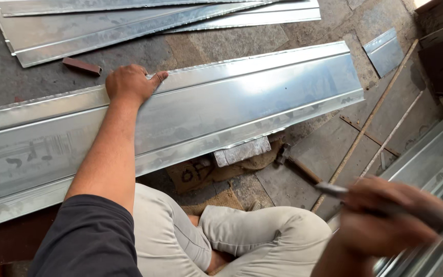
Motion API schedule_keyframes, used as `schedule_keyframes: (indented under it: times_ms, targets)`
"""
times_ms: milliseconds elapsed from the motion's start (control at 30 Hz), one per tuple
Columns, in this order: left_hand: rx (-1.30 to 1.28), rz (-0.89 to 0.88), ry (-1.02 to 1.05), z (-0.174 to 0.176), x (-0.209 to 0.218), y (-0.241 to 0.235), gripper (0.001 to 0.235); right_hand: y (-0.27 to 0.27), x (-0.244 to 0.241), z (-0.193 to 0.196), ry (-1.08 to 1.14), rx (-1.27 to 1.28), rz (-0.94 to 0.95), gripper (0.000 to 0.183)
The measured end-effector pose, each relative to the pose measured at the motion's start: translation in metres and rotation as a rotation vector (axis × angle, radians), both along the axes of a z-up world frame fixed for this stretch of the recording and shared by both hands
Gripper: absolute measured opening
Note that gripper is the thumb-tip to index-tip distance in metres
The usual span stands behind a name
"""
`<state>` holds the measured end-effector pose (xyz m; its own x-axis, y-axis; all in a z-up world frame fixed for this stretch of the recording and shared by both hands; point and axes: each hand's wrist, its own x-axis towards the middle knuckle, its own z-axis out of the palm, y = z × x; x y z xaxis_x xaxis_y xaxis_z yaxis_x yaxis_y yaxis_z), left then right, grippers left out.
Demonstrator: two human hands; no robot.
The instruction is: The person hammers the edge of a long metal panel while holding it against a workbench. They use a hammer to repeatedly strike the metal sheet, moving it along the surface as they go.
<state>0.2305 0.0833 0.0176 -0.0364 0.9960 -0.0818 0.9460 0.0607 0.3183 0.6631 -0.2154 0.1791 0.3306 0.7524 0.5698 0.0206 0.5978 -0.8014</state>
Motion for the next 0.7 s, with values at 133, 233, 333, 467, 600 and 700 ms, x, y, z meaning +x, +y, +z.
schedule_keyframes:
  times_ms: [133,233,333,467,600,700]
  targets:
    - [-0.089,0.012,0.011,0.005,-0.002,-0.002,0.082,-0.012,-0.009,-0.049,-0.305,0.093,-0.144,0.044]
    - [-0.09,0.011,0.007,0.004,-0.005,-0.001,0.082,0.002,-0.062,-0.139,-0.782,-0.443,-0.208,0.038]
    - [-0.064,0.006,0.009,0.003,-0.006,0.0,0.081,0.009,-0.071,-0.145,-0.706,-1.015,-0.17,0.036]
    - [-0.075,-0.011,0.02,0.002,-0.014,-0.001,0.082,0.018,-0.056,-0.077,-0.164,-0.682,0.027,0.039]
    - [-0.148,0.005,0.027,0.006,-0.025,-0.002,0.086,0.009,-0.041,0.003,-0.19,-0.054,-0.149,0.043]
    - [-0.148,-0.001,0.041,0.001,-0.032,-0.004,0.085,0.01,-0.04,-0.017,-0.158,0.183,-0.064,0.05]
